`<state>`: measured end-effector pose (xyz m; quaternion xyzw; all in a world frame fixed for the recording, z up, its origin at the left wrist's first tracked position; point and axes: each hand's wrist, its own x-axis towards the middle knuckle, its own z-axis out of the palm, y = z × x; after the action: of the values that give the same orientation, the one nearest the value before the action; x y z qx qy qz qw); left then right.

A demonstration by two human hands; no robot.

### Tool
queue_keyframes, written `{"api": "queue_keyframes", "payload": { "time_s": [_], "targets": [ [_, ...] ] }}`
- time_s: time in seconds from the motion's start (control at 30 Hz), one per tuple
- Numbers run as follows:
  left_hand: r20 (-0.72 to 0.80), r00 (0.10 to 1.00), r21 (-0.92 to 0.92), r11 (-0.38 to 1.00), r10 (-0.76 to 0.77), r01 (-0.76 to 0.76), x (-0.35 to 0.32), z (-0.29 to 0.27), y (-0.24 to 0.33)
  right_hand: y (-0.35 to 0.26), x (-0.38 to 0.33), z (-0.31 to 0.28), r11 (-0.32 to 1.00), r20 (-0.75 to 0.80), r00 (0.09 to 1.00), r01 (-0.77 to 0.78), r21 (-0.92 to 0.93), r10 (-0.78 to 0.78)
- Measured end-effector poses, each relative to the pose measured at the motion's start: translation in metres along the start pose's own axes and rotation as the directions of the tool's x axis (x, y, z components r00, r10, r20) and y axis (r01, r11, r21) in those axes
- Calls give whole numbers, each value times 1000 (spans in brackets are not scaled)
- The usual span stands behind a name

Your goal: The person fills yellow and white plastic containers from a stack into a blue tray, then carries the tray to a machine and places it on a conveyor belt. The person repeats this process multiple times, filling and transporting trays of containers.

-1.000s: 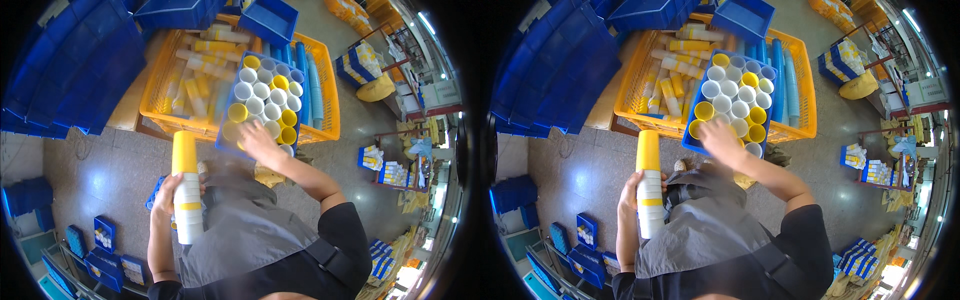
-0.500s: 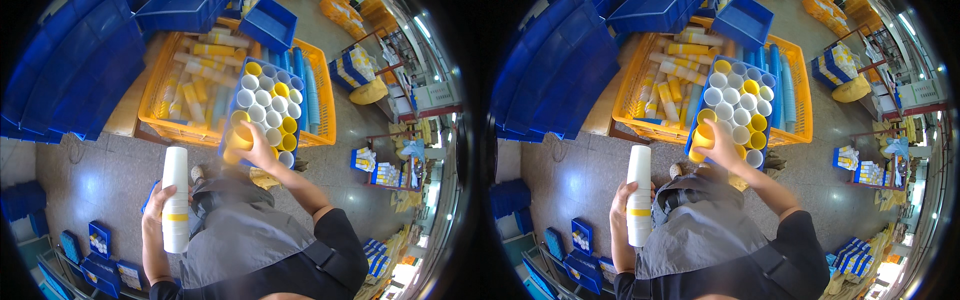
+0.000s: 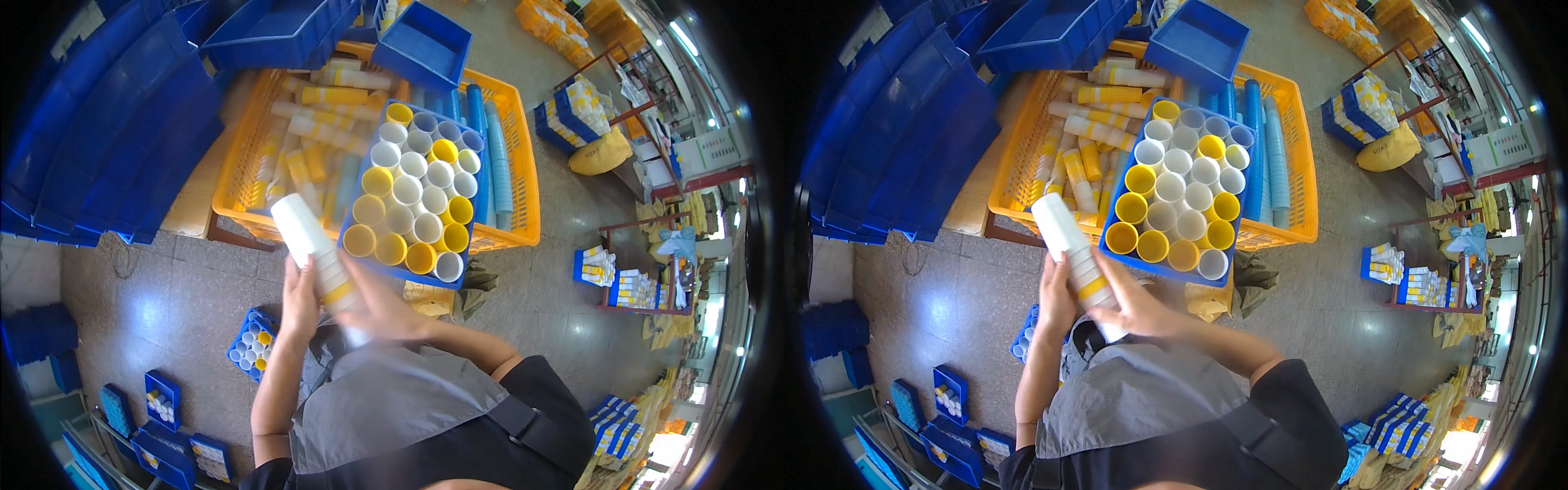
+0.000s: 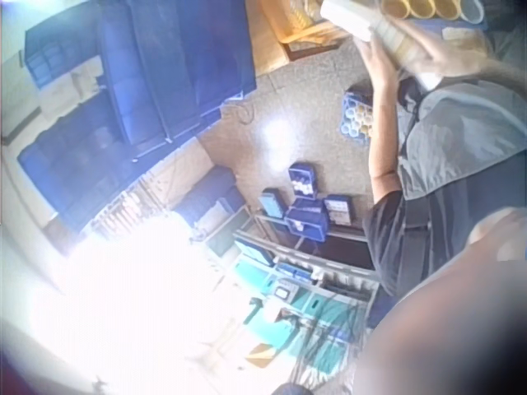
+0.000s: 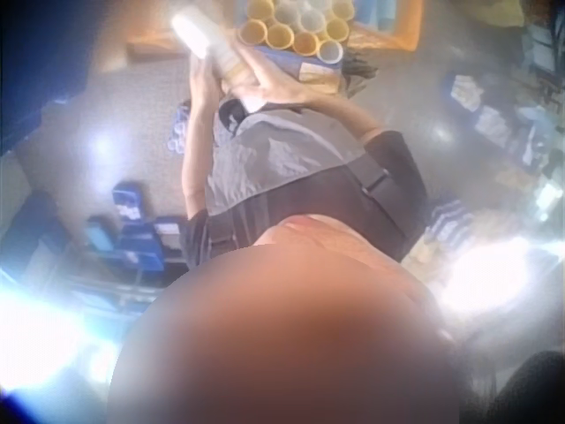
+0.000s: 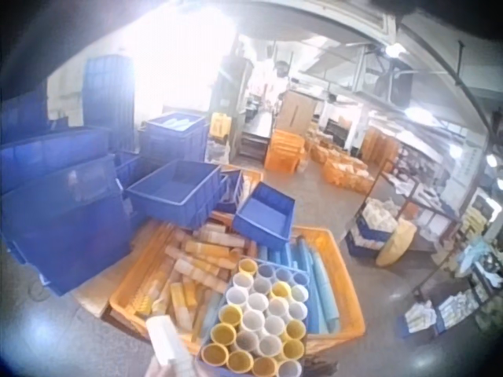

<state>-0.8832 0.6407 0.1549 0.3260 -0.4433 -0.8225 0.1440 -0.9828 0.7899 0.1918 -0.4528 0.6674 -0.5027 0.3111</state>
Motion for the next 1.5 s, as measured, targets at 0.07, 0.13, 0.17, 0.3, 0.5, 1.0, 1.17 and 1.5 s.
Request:
{"api": "queue_keyframes", "payload": {
  "time_s": [0.07,0.13,0.17,0.3,0.5,1.0,1.17,1.5],
  "targets": [
    [91,996,-167,986,9,6,-4,21,-23,19,-13,-38,880,-95,992,31,-474,-86],
    [-18,992,-48,991,-129,128,-13,30,-46,45,-24,-81,714,-355,929,-178,-677,-104],
    [-49,956,-76,955,-290,286,-10,33,-59,59,-28,-107,581,-399,915,-290,-760,-65],
    [182,954,-27,969,-237,246,18,56,-115,103,-54,-192,573,-583,799,-410,-710,-149],
    [-181,966,-130,978,-185,163,7,7,-106,147,-53,-240,844,-633,772,-297,-446,-62],
    [-916,-2,-387,884,-401,264,-360,-249,-254,208,56,-180,0,-734,625,-761,-649,267],
    [-845,-241,-413,869,-477,-273,-328,-319,-382,160,83,-113,9,-333,935,-334,-943,-121],
    [-684,-119,-630,665,-720,-401,-234,-462,-511,59,170,159,274,492,861,508,-816,-130]
  ]
}}
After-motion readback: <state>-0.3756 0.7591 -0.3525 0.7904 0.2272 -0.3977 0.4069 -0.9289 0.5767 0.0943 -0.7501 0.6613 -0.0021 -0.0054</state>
